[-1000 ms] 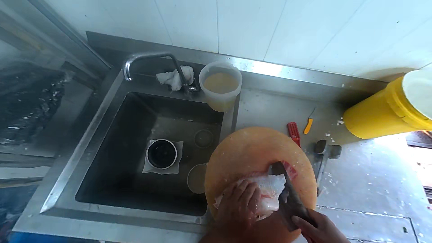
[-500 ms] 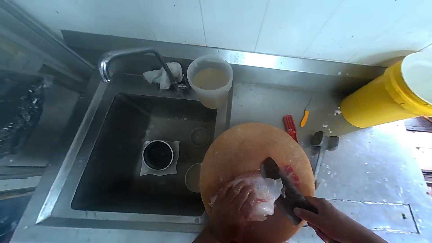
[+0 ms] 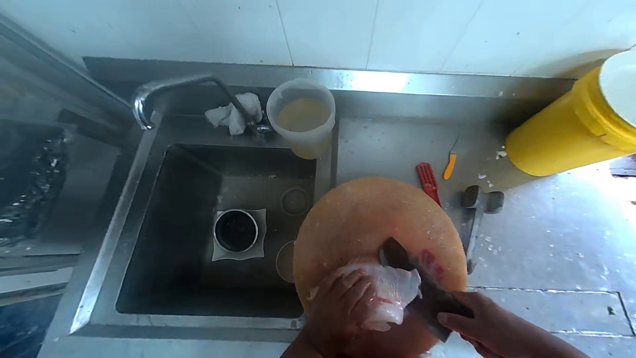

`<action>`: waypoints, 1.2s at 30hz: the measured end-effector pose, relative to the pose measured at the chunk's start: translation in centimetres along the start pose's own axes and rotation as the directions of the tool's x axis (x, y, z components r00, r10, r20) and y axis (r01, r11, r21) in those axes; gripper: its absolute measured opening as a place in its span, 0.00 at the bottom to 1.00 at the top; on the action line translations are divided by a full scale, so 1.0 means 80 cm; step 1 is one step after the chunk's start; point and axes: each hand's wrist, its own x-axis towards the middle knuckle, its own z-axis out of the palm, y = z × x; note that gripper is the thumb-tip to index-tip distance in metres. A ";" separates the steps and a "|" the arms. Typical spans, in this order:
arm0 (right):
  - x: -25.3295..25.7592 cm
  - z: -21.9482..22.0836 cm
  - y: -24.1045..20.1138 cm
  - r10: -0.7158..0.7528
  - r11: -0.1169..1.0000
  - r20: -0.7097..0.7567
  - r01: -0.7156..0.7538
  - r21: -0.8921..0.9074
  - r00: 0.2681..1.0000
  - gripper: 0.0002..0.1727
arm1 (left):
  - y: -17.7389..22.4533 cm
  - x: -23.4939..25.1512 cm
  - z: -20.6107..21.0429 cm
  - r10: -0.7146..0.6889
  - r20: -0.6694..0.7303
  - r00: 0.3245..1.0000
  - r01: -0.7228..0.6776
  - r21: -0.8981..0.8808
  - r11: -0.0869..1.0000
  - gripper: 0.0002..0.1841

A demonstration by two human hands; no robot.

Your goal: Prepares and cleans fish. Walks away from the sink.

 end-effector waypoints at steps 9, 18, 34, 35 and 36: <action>0.006 -0.002 -0.031 0.028 0.996 0.027 -0.025 -0.082 0.999 0.24 | 0.000 0.002 0.001 0.007 -0.016 1.000 -0.007 0.026 1.000 0.16; 0.027 0.005 -0.049 0.003 0.998 0.116 0.003 -0.057 0.993 0.23 | -0.003 -0.001 0.001 -0.009 -0.050 0.999 0.006 -0.050 0.999 0.15; 0.027 -0.014 -0.081 0.074 0.971 0.234 -0.016 -0.239 0.969 0.23 | -0.010 0.000 -0.004 0.021 -0.097 0.995 -0.033 -0.124 0.992 0.11; 0.028 -0.015 -0.084 0.083 0.969 0.244 -0.022 -0.244 0.966 0.23 | -0.010 0.000 -0.004 0.021 -0.097 0.995 -0.033 -0.129 0.991 0.11; 0.030 -0.015 -0.086 0.086 0.970 0.252 -0.023 -0.240 0.964 0.23 | -0.010 0.000 -0.003 0.018 -0.103 0.995 -0.032 -0.133 0.991 0.12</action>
